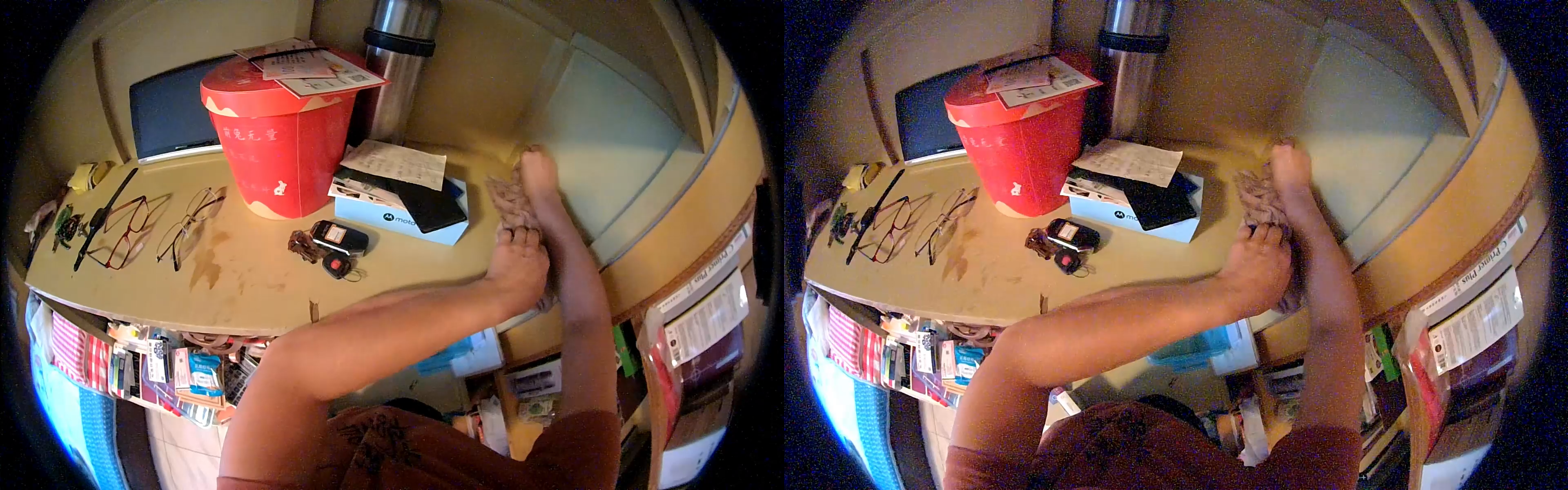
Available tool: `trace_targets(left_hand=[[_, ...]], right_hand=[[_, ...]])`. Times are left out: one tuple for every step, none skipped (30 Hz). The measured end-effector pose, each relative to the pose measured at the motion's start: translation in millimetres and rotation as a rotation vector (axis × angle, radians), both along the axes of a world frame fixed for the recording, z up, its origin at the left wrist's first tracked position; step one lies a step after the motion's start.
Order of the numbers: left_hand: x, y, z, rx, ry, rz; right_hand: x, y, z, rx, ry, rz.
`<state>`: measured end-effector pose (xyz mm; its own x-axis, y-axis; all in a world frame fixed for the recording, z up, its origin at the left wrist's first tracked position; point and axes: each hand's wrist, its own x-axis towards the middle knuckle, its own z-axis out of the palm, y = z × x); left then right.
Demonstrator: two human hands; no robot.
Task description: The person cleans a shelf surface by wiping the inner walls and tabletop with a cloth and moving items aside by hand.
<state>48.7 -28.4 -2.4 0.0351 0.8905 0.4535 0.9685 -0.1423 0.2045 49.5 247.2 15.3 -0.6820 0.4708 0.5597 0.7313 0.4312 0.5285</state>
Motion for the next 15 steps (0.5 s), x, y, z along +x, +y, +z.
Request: trace_targets(left_hand=[[-0.5,0.1,0.8,-0.008,-0.003,-0.006],[-0.8,-0.4,1.2,-0.007,-0.006,-0.004],[-0.5,-0.8,0.9,0.006,-0.007,0.005],[-0.4,-0.7,0.7,0.019,-0.008,0.012],[-1.1,0.1,0.5,0.019,-0.01,0.014],[-2.4,1.4,-0.1,0.013,-0.015,0.008],[-3.7,2.8,-0.8,0.007,-0.019,0.002],[-4.3,4.5,-1.7,0.003,-0.024,0.002],[-2.9,5.8,-4.5,0.042,-0.045,0.031],[-1.2,6.5,-6.8,0.086,-0.061,0.06],[-0.2,6.7,-8.4,0.086,-0.061,0.059],[-1.3,5.5,-7.5,0.086,-0.059,0.041],[-3.3,4.3,-6.4,0.086,-0.057,0.026],[-3.7,2.2,-5.2,0.087,-0.053,0.034],[-3.9,0.7,-3.1,0.038,-0.056,0.014]], right_hand=[[-1.8,-4.2,1.1,0.002,-0.002,0.001],[-3.4,-8.3,2.7,-0.025,-0.029,0.011],[-6.5,-11.6,3.7,-0.052,-0.056,0.021],[-10.2,-12.1,2.5,-0.051,-0.059,0.023],[-14.0,-13.3,1.3,-0.062,-0.052,0.047],[-18.2,-14.0,0.3,-0.073,-0.043,0.073],[-22.7,-14.0,0.4,-0.073,-0.044,0.075],[-25.8,-14.2,-0.1,-0.039,-0.038,0.09],[-24.7,-15.2,-4.1,-0.011,-0.035,0.101],[-23.6,-16.0,-5.8,-0.017,-0.038,0.097],[-24.4,-16.2,-4.5,-0.032,-0.01,0.1],[-26.2,-14.3,-3.2,-0.044,0.02,0.107],[-26.6,-10.2,-2.9,-0.041,0.022,0.114],[-25.4,-4.5,-4.2,-0.074,-0.005,0.076],[-29.2,-4.5,-2.7,-0.105,-0.028,0.04]])
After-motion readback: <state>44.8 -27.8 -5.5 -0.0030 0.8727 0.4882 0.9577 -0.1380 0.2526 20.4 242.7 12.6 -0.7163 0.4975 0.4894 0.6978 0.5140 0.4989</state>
